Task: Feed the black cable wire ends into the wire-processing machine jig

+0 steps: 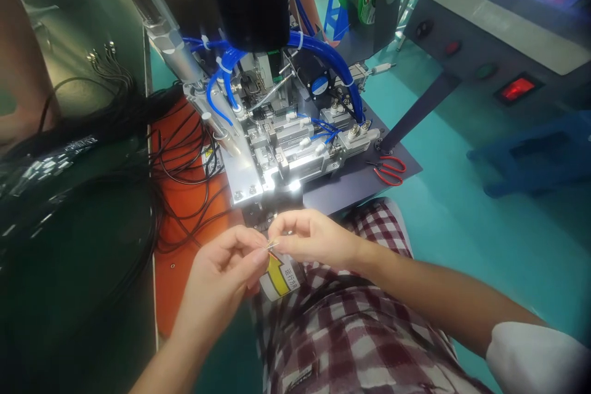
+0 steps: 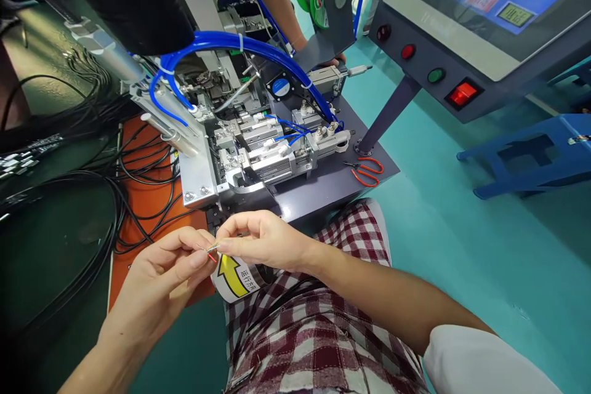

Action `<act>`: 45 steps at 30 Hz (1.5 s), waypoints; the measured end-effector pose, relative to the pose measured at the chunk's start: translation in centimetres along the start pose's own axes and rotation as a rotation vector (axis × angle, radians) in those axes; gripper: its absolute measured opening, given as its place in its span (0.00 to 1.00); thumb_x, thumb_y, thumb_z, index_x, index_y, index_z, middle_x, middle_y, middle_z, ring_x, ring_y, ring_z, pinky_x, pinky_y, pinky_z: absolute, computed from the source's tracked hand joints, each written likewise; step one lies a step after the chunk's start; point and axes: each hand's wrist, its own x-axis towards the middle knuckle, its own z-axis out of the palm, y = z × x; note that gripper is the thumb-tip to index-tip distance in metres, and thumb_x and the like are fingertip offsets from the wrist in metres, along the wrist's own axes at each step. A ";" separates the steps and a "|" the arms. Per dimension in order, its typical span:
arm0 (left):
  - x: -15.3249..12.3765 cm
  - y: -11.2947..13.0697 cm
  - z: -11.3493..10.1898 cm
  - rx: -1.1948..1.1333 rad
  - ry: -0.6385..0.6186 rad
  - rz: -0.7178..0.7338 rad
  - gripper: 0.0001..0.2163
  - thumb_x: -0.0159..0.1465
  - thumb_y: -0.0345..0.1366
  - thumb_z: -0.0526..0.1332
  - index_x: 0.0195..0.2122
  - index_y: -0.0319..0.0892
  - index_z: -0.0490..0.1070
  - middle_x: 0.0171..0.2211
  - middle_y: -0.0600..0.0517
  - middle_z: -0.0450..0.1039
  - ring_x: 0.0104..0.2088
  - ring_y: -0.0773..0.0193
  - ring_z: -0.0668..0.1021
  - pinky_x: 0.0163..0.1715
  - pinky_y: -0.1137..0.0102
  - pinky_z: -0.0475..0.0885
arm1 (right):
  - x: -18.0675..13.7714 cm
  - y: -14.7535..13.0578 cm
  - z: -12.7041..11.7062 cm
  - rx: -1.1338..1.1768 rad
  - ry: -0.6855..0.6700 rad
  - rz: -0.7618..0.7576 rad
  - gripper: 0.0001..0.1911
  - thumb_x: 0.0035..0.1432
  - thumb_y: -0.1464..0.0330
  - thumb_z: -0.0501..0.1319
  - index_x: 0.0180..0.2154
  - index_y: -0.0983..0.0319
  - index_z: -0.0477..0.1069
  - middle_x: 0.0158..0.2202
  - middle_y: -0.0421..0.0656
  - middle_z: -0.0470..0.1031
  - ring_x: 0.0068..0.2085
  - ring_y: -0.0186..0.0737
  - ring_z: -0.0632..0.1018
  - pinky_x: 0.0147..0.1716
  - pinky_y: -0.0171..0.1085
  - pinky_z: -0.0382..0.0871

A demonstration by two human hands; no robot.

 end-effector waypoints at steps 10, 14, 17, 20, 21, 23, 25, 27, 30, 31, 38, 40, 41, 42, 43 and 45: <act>-0.7 -0.8 0.2 0.539 -0.077 0.906 0.16 0.59 0.19 0.63 0.43 0.45 0.75 0.35 0.53 0.76 0.36 0.67 0.78 0.34 0.74 0.74 | -0.3 0.3 -0.4 0.235 -0.150 0.187 0.15 0.52 0.64 0.71 0.32 0.66 0.69 0.24 0.32 0.64 0.18 0.20 0.54 0.19 0.29 0.43; -0.7 -0.5 0.3 0.509 -0.089 0.809 0.12 0.60 0.21 0.63 0.40 0.45 0.76 0.33 0.53 0.75 0.34 0.67 0.78 0.32 0.76 0.74 | -0.3 -0.5 -1.0 -0.121 -0.133 -0.143 0.03 0.60 0.74 0.63 0.33 0.66 0.69 0.30 0.37 0.69 0.29 0.27 0.69 0.30 0.30 0.63; -0.6 -0.1 0.2 0.428 -0.076 0.590 0.04 0.60 0.28 0.66 0.33 0.45 0.76 0.30 0.53 0.76 0.31 0.66 0.78 0.30 0.76 0.75 | 0.0 -1.6 -1.7 -0.381 -0.187 -0.346 0.04 0.60 0.77 0.61 0.33 0.65 0.70 0.34 0.40 0.70 0.35 0.31 0.72 0.38 0.34 0.67; -0.4 0.5 -0.1 0.360 -0.101 0.238 0.06 0.57 0.37 0.70 0.28 0.43 0.76 0.26 0.52 0.75 0.26 0.66 0.76 0.24 0.75 0.73 | 0.5 -2.4 -2.2 -0.603 -0.256 -0.490 0.04 0.61 0.77 0.61 0.33 0.65 0.71 0.34 0.41 0.70 0.36 0.33 0.72 0.40 0.34 0.68; -0.3 0.6 -0.2 0.333 -0.092 0.117 0.09 0.55 0.40 0.71 0.28 0.42 0.76 0.24 0.53 0.74 0.23 0.68 0.75 0.22 0.75 0.72 | 0.7 -2.6 -2.2 -0.654 -0.275 -0.527 0.04 0.62 0.77 0.61 0.34 0.65 0.71 0.34 0.41 0.71 0.37 0.33 0.72 0.40 0.35 0.68; -0.4 0.9 -0.1 0.273 -0.032 -0.064 0.12 0.52 0.44 0.73 0.30 0.42 0.76 0.21 0.55 0.71 0.20 0.71 0.70 0.19 0.76 0.68 | 0.9 -2.7 -2.2 -0.708 -0.288 -0.565 0.04 0.62 0.77 0.60 0.34 0.65 0.71 0.34 0.42 0.71 0.37 0.33 0.72 0.41 0.35 0.68; -0.5 1.0 0.1 0.228 0.044 -0.130 0.15 0.50 0.46 0.74 0.31 0.42 0.76 0.21 0.56 0.69 0.19 0.72 0.69 0.18 0.77 0.67 | 1.0 -2.6 -1.9 -0.687 -0.254 -0.543 0.04 0.61 0.77 0.61 0.33 0.65 0.71 0.34 0.42 0.72 0.37 0.34 0.72 0.42 0.35 0.68; -0.6 0.9 0.4 0.233 0.090 -0.117 0.15 0.50 0.47 0.73 0.31 0.42 0.76 0.23 0.55 0.70 0.20 0.70 0.70 0.19 0.76 0.68 | 0.9 -2.6 -1.6 -0.599 -0.148 -0.430 0.03 0.61 0.75 0.61 0.33 0.65 0.71 0.33 0.41 0.72 0.35 0.33 0.72 0.38 0.34 0.68; -0.7 0.4 0.5 0.281 0.101 -0.079 0.15 0.52 0.48 0.72 0.31 0.42 0.76 0.21 0.56 0.70 0.19 0.70 0.70 0.19 0.75 0.69 | 0.2 -2.6 -1.1 -0.480 0.105 -0.151 0.06 0.62 0.71 0.59 0.32 0.65 0.70 0.28 0.38 0.71 0.24 0.28 0.67 0.24 0.31 0.63; -0.6 0.3 0.6 0.293 0.102 -0.063 0.15 0.52 0.48 0.71 0.31 0.42 0.76 0.20 0.56 0.69 0.18 0.70 0.69 0.19 0.75 0.69 | 0.0 -2.7 -1.0 -0.467 0.162 -0.057 0.07 0.62 0.70 0.59 0.31 0.65 0.71 0.27 0.37 0.71 0.21 0.26 0.65 0.21 0.30 0.59; -1.0 0.0 1.3 0.416 0.104 0.188 0.10 0.58 0.43 0.68 0.31 0.42 0.76 0.31 0.51 0.77 0.25 0.66 0.76 0.23 0.74 0.74 | -0.9 -2.9 -0.8 -0.368 0.107 0.247 0.14 0.54 0.61 0.67 0.25 0.65 0.73 0.25 0.37 0.73 0.20 0.25 0.65 0.19 0.30 0.55; -1.1 -0.2 1.5 0.453 0.101 0.263 0.08 0.59 0.41 0.67 0.31 0.42 0.77 0.32 0.50 0.77 0.26 0.65 0.77 0.24 0.73 0.75 | -0.8 -3.2 -0.8 -0.364 0.106 0.276 0.15 0.51 0.61 0.69 0.24 0.65 0.73 0.23 0.37 0.73 0.20 0.26 0.65 0.20 0.30 0.55; -1.1 -0.3 1.6 0.476 0.097 0.306 0.07 0.60 0.40 0.67 0.31 0.42 0.77 0.32 0.51 0.77 0.27 0.65 0.77 0.26 0.73 0.75 | -0.7 -3.4 -0.8 -0.367 0.110 0.284 0.14 0.51 0.61 0.69 0.23 0.65 0.73 0.23 0.37 0.72 0.20 0.26 0.65 0.20 0.31 0.55; -1.0 -0.4 1.5 0.502 0.092 0.350 0.06 0.61 0.39 0.67 0.31 0.43 0.77 0.31 0.52 0.76 0.27 0.66 0.77 0.27 0.73 0.75 | -0.6 -3.6 -0.9 -0.375 0.113 0.286 0.14 0.50 0.62 0.69 0.23 0.65 0.72 0.22 0.37 0.72 0.20 0.26 0.65 0.21 0.31 0.55; -1.0 -0.5 1.5 0.533 0.086 0.395 0.04 0.61 0.37 0.66 0.32 0.43 0.77 0.31 0.53 0.76 0.27 0.66 0.77 0.28 0.73 0.75 | -0.5 -3.8 -0.9 -0.389 0.112 0.289 0.13 0.50 0.63 0.68 0.23 0.65 0.72 0.22 0.36 0.72 0.20 0.26 0.65 0.21 0.31 0.55; -1.0 -0.7 1.3 0.600 0.069 0.484 0.02 0.62 0.35 0.65 0.33 0.45 0.77 0.31 0.54 0.76 0.29 0.67 0.77 0.30 0.74 0.74 | -0.4 -4.2 -1.0 -0.431 0.083 0.305 0.11 0.51 0.66 0.67 0.24 0.65 0.73 0.22 0.36 0.72 0.20 0.26 0.65 0.20 0.31 0.54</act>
